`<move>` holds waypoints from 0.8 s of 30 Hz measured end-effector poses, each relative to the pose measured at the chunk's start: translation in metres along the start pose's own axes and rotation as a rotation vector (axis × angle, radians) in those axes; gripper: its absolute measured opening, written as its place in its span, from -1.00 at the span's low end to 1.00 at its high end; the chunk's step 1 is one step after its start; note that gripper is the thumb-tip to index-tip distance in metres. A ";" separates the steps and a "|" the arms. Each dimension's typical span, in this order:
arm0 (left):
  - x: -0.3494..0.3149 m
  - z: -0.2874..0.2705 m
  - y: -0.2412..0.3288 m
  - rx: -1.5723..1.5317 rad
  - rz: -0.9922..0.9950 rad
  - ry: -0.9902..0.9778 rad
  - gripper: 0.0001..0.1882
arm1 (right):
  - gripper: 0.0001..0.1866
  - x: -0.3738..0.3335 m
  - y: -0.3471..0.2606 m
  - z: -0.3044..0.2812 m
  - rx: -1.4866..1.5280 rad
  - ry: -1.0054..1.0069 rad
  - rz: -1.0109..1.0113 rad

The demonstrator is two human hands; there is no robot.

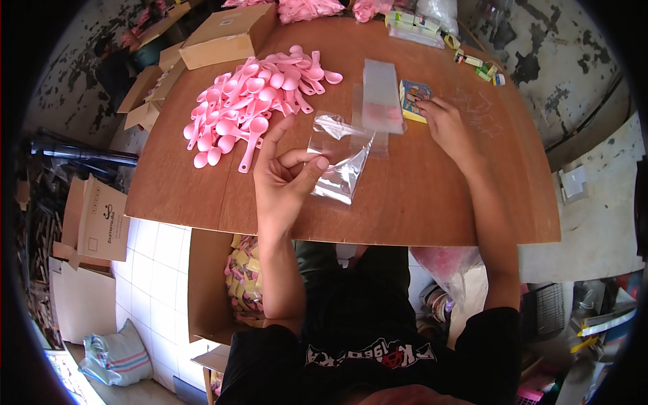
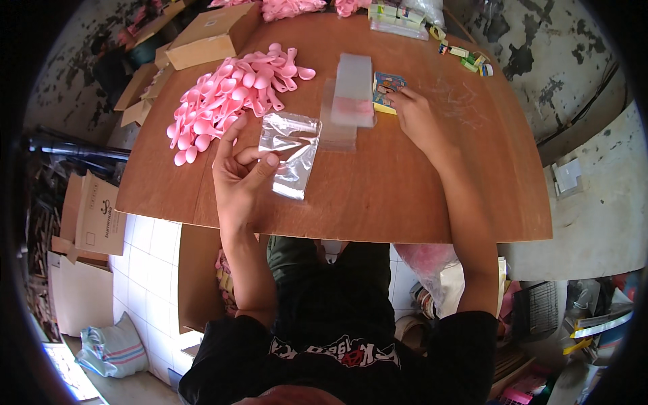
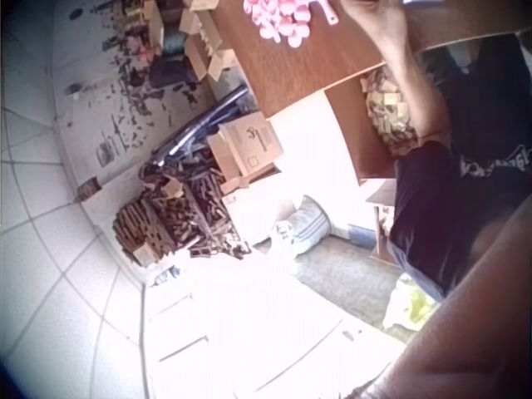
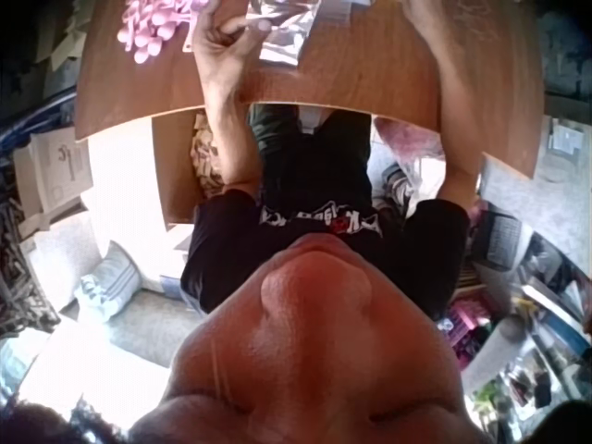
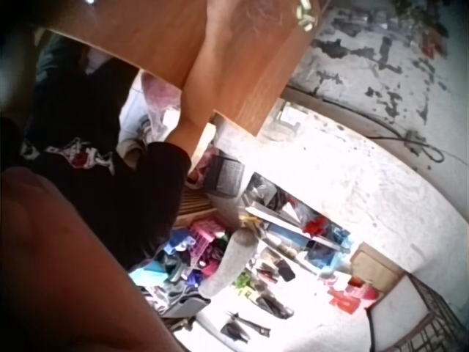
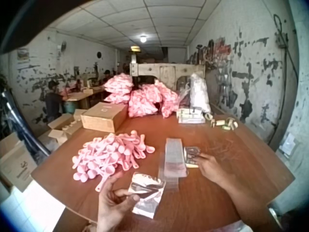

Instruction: The person repeatedly picks up pink plastic spoons, places each into a small clear plastic bag, and adds a yellow sticky note before setting the sealed package aside. The process is repeated continuously throughout the clip.

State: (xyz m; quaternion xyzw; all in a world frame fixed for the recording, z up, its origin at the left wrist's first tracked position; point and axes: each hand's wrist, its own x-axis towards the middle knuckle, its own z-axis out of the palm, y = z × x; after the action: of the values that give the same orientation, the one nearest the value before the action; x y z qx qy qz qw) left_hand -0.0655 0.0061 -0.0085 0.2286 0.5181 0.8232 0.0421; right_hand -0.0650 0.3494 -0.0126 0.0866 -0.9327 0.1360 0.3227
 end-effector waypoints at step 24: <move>-0.009 -0.013 0.003 0.095 -0.021 -0.021 -0.42 | -0.82 0.007 -0.129 -0.050 1.169 0.144 0.087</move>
State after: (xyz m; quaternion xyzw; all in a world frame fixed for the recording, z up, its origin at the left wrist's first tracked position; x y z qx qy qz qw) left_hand -0.0622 -0.0088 -0.0132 0.2335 0.5585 0.7947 0.0451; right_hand -0.0091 0.2417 0.0553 0.2021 -0.6816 0.6460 0.2780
